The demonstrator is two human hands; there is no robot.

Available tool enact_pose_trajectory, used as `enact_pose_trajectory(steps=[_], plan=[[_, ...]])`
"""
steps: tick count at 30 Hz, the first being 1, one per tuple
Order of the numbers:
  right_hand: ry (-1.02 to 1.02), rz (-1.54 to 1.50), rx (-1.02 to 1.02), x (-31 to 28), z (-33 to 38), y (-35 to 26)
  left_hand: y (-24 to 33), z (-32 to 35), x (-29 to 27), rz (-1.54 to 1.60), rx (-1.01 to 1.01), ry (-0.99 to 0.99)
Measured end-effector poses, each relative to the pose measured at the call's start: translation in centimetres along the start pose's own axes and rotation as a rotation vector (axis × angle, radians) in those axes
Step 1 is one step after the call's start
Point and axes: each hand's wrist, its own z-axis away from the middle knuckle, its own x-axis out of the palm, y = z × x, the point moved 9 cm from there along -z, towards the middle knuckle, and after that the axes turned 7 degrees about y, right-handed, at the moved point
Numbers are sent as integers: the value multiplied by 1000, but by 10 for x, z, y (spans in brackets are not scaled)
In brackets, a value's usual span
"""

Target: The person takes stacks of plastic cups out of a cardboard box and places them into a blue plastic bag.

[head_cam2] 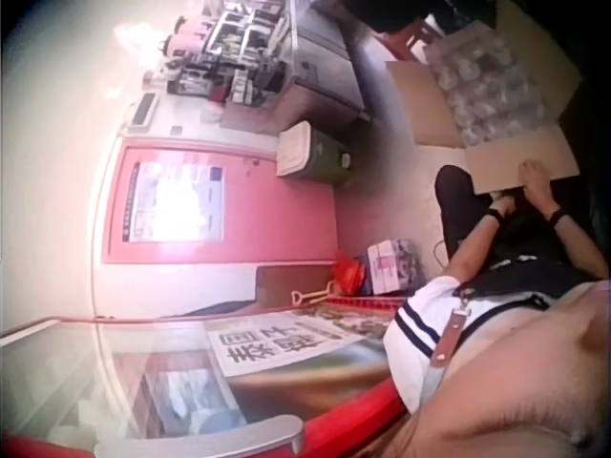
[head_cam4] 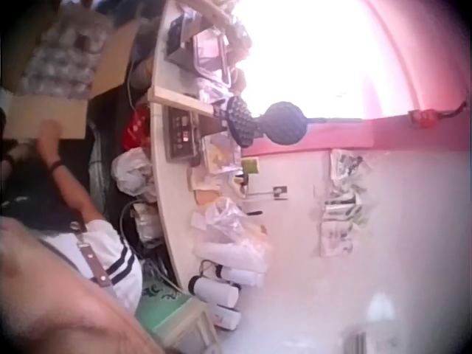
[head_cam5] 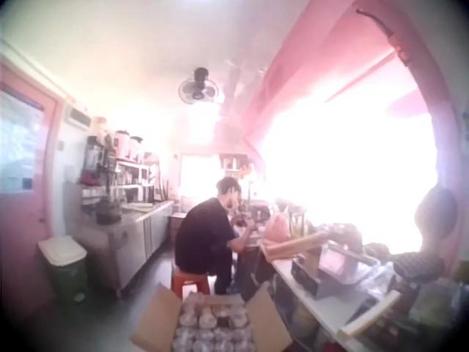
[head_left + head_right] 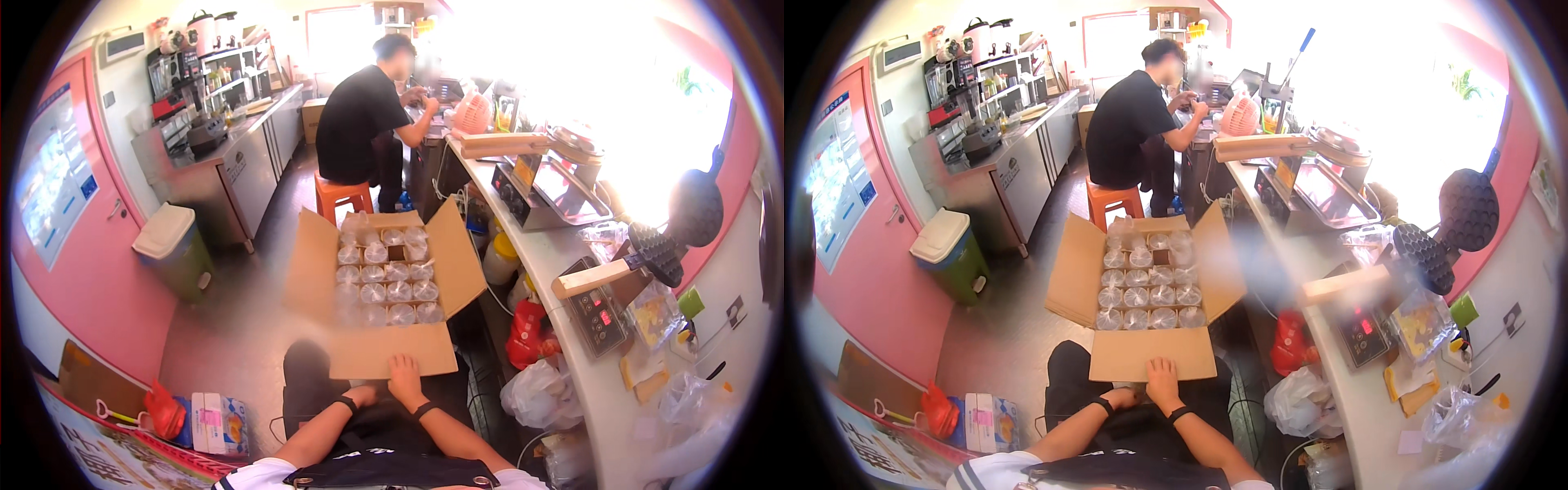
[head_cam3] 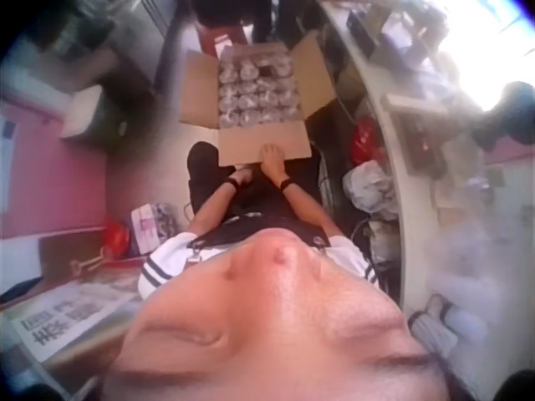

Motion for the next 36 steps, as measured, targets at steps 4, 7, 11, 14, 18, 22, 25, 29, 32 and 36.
enact_pose_trajectory(steps=[4, 7, 11, 14, 18, 22, 25, 29, 32, 36], plan=[[-52, -81, -63, 2, -9, -23, -43, -26, 22, 82, 115, 209], [-123, -122, -50, 17, -6, -17, -45, -29, 18, 23, 91, 198], [-232, -330, -70, 6, -12, 12, 59, 39, -77, 31, 235, 58], [-664, -1068, 400, 2, -39, 44, 96, 85, -148, 250, 322, 19], [-88, -338, 234, -61, -109, 104, 87, 92, -243, 1101, 326, 227], [-361, -198, 209, -29, -120, 105, 72, 86, -272, 1004, 153, 139], [-774, -237, 196, 28, -79, 123, 64, 89, -311, 528, 210, 526], [-913, -36, 80, 37, -13, 104, 10, 75, -260, 158, 302, 543], [-779, -121, 50, 26, -25, 111, -26, 58, -221, -153, 188, 552], [-642, 8, -69, 19, -66, 115, -27, 26, -202, -329, 158, 602]])
